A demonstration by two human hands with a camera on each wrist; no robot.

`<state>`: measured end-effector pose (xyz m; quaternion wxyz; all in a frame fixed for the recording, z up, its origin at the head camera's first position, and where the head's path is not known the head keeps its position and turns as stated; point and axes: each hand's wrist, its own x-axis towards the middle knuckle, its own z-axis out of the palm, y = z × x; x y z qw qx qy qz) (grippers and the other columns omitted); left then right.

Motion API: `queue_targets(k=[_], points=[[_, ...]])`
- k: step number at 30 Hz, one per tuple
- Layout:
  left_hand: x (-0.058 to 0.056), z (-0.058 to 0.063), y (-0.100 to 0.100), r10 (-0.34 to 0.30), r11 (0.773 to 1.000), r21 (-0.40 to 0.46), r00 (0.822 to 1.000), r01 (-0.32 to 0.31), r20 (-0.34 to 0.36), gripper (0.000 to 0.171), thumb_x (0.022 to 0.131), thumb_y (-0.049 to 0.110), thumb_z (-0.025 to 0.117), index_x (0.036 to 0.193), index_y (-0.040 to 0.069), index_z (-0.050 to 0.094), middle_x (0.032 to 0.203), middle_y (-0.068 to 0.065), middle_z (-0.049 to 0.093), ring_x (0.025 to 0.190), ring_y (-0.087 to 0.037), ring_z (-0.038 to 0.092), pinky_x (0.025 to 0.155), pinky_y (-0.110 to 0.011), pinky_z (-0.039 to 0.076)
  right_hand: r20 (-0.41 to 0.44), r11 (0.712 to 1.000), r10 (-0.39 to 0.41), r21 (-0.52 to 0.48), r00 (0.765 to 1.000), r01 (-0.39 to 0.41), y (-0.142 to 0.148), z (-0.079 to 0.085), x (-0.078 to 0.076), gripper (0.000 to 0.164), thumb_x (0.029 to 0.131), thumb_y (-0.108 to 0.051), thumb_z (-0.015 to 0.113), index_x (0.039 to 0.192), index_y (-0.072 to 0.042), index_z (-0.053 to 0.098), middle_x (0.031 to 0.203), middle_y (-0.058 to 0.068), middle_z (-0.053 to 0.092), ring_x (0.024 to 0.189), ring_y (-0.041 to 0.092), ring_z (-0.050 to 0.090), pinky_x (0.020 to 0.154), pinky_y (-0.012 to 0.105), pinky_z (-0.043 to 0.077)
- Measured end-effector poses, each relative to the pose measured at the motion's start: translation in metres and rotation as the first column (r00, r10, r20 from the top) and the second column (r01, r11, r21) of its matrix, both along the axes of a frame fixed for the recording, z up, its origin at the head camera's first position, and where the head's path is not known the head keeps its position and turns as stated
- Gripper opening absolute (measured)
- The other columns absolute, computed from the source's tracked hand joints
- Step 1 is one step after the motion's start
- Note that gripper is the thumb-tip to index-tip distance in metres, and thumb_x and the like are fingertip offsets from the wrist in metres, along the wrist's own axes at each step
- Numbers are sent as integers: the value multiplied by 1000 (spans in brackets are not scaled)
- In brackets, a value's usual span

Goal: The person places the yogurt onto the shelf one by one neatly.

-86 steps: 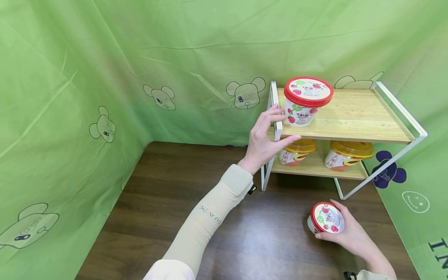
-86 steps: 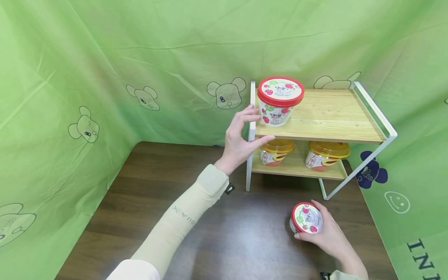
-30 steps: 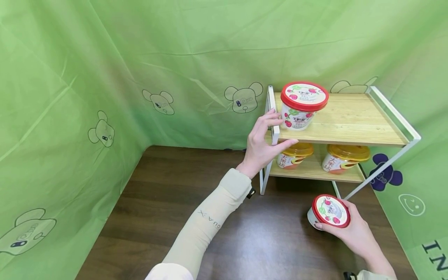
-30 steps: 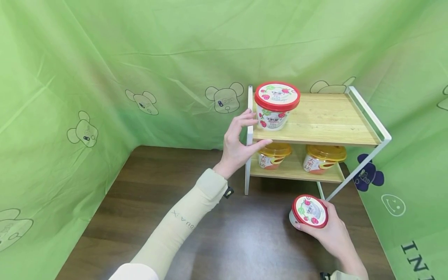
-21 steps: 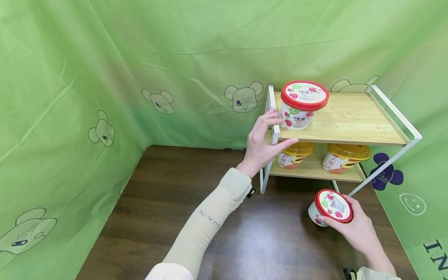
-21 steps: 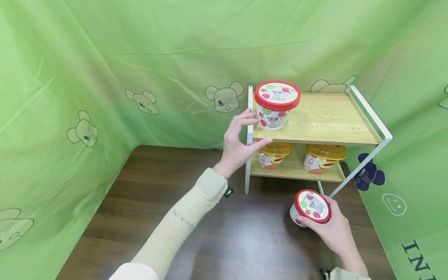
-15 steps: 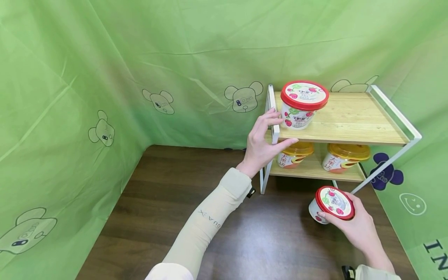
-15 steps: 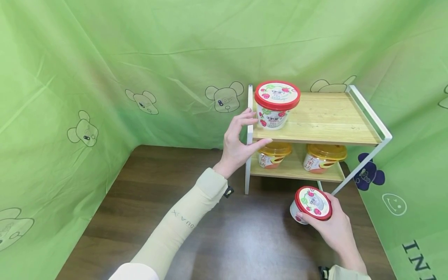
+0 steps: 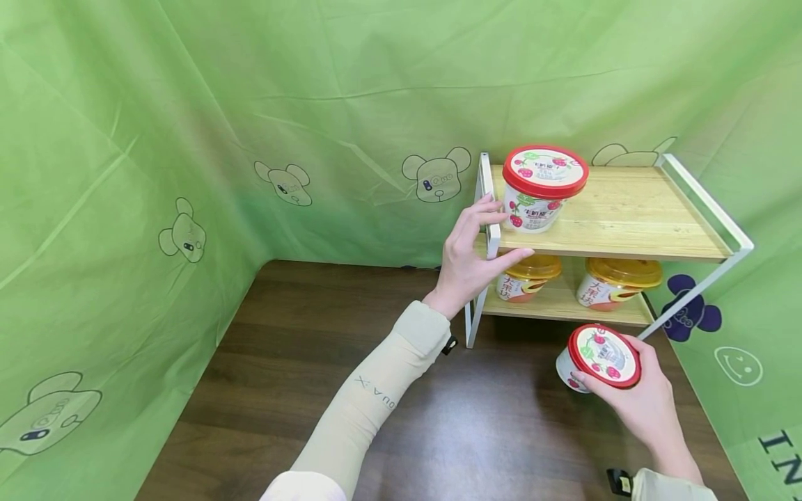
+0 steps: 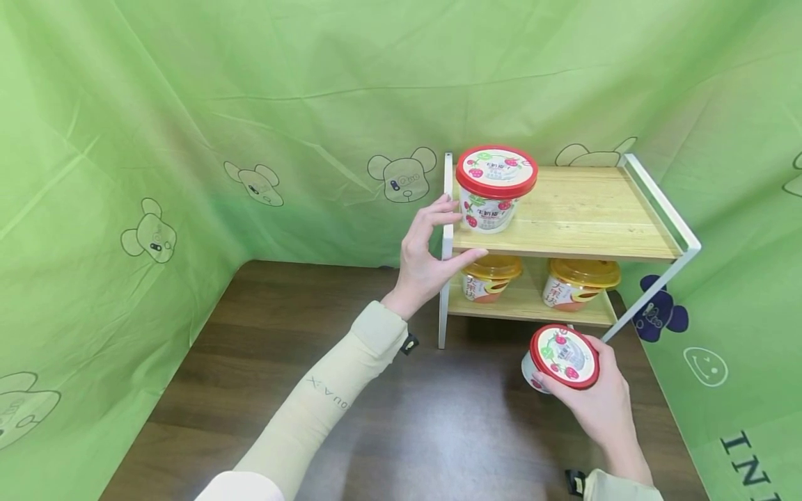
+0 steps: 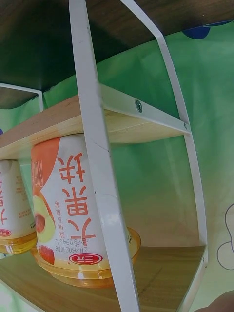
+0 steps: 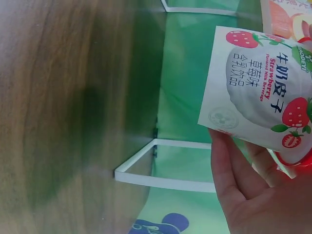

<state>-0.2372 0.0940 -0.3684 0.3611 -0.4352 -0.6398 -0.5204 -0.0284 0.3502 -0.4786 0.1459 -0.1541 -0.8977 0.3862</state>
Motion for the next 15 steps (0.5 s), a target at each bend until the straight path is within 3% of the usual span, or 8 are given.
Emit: queue_targets(k=[2, 7, 15], points=[[0, 0, 0, -1, 1000, 0, 1000, 1, 1, 63, 70, 17, 96, 118, 1, 57, 130, -19, 57, 141, -21, 43, 113, -38, 36, -11, 1000, 2, -2, 1000, -2, -1, 2, 0, 98, 74, -31, 94, 150, -10, 36, 135, 20, 54, 104, 1, 44, 76, 15, 35], [0, 0, 0, 3, 1000, -3, 1000, -3, 2, 63, 71, 17, 96, 118, 1, 57, 130, -19, 57, 141, -21, 42, 113, -38, 36, -14, 1000, -12, -5, 1000, 12, -3, 8, -1, 100, 74, -31, 94, 152, -10, 34, 136, 19, 54, 105, 1, 45, 75, 15, 36], [0, 0, 1, 3, 1000, 2, 1000, -3, -5, 64, 70, 17, 97, 117, 1, 58, 130, -19, 57, 140, -22, 43, 113, -38, 36, -30, 996, -87, -21, 996, 86, -9, 22, -2, 107, 68, -34, 98, 154, -18, 35, 141, 15, 53, 120, 19, 49, 82, 15, 35]])
